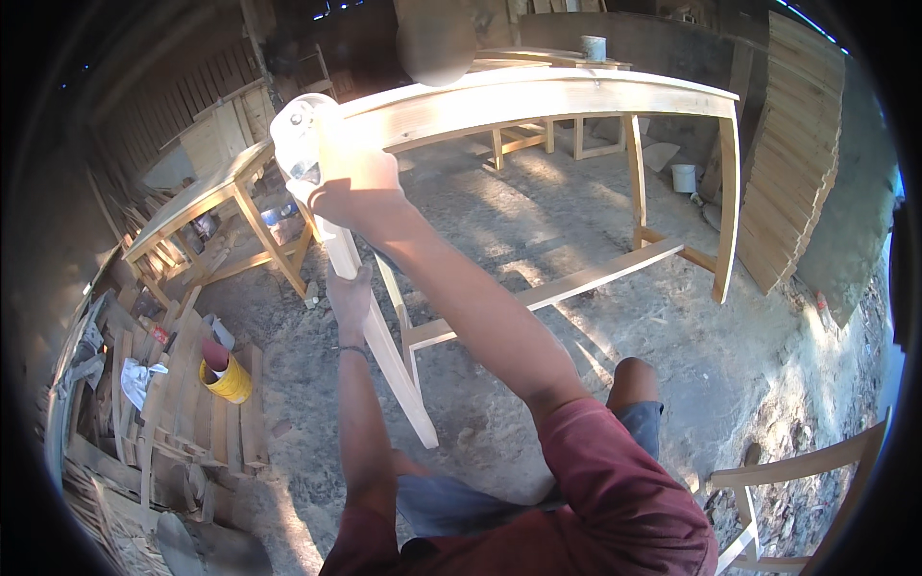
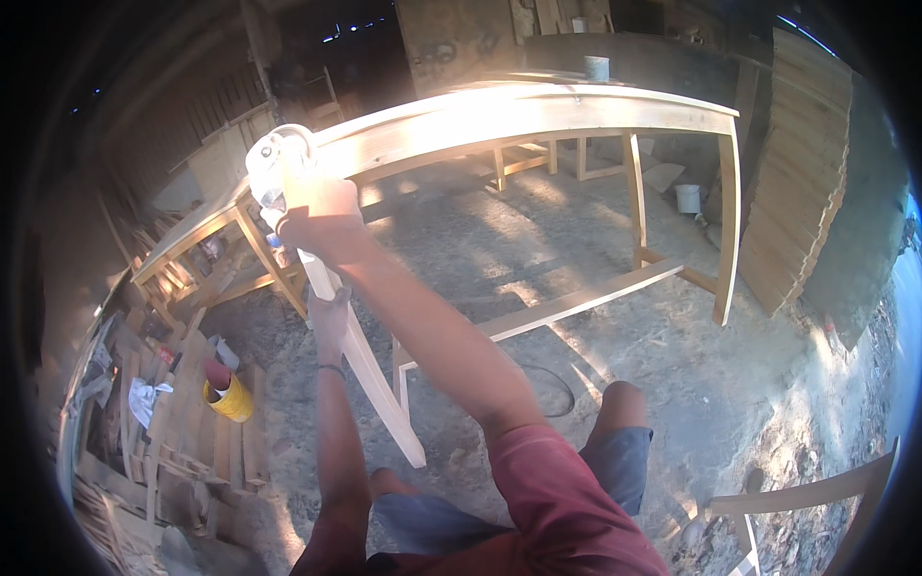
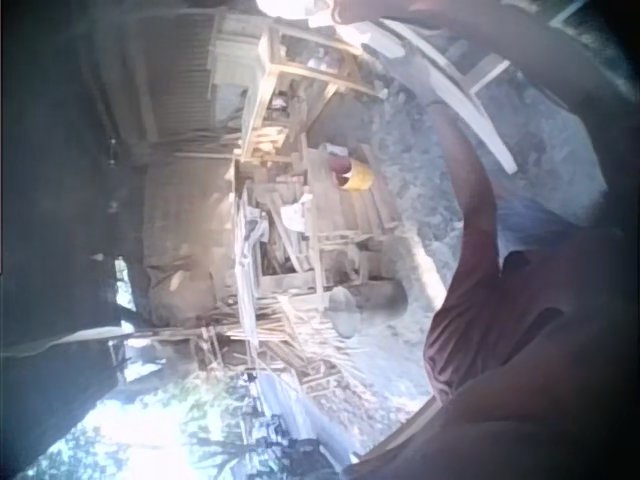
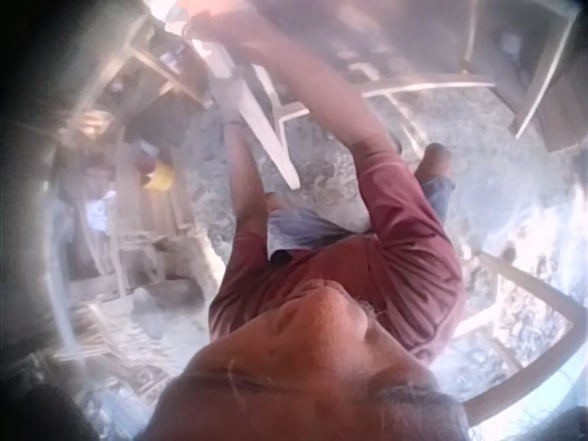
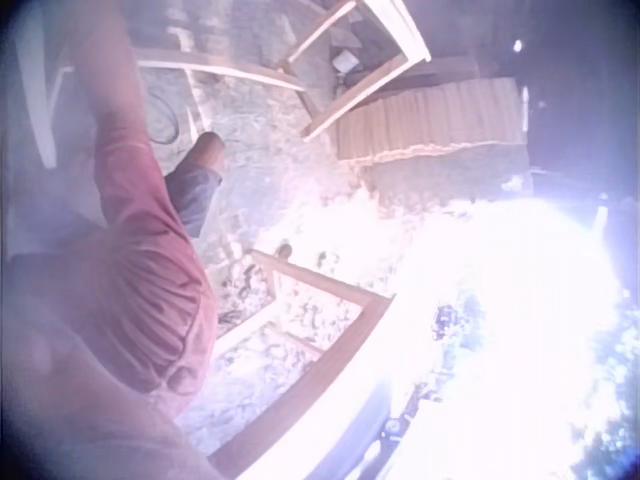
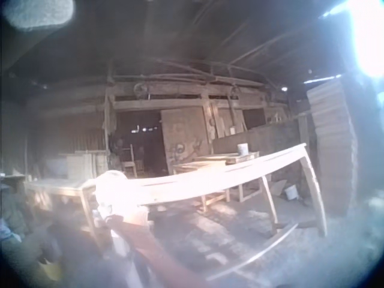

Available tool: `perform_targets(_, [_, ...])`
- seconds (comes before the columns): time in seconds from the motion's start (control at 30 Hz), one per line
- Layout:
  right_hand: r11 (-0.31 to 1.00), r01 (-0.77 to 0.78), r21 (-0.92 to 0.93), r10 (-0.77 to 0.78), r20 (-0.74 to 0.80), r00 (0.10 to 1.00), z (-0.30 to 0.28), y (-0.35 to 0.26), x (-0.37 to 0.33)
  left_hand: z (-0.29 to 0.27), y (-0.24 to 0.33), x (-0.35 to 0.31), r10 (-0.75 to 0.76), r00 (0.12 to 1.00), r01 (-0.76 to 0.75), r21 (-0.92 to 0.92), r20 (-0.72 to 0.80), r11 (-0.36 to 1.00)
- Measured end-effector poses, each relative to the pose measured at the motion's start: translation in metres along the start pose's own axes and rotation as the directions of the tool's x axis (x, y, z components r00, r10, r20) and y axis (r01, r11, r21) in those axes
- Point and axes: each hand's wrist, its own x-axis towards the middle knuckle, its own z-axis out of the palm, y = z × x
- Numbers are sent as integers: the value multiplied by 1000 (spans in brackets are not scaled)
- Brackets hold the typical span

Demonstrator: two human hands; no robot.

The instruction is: The person uses a power sander to smooth the wooden surfaces and edges of a table frame, moving the tool across the legs and rails.

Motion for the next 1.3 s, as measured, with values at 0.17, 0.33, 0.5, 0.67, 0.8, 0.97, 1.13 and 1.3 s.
perform_targets(0.17, [976, -206, -65, 211, 64, 975, -75, 27, -12, -14, -5, -5, -91, 995, 90, 25, 40, 996])
perform_targets(0.33, [936, -347, -62, 328, -204, 922, -149, 123, -28, -7, -8, -5, -82, 996, 83, 70, -15, 994])
perform_targets(0.5, [931, -363, 42, 349, -394, 850, -239, 227, -44, -3, -15, -8, -105, 994, 106, 43, -25, 993])
perform_targets(0.67, [909, -416, 39, 385, -462, 799, -329, 316, -62, -7, -16, -15, -218, 976, 219, 12, -20, 976])
perform_targets(0.8, [907, -407, 107, 401, -514, 758, -389, 385, -82, 0, 10, -33, -93, 988, 100, 47, -124, 994])
perform_targets(0.97, [906, -368, 208, 422, -494, 760, -447, 435, -98, 48, 91, -47, 513, 808, -192, 693, -290, 695])
perform_targets(1.13, [920, -389, 59, 368, -475, 799, -453, 463, -102, 179, 202, 2, 714, 642, -655, 684, 278, 322])
perform_targets(1.3, [948, -314, -51, 288, -276, 917, -425, 400, -67, 270, 272, 53, 550, 749, -568, 787, 371, 243])
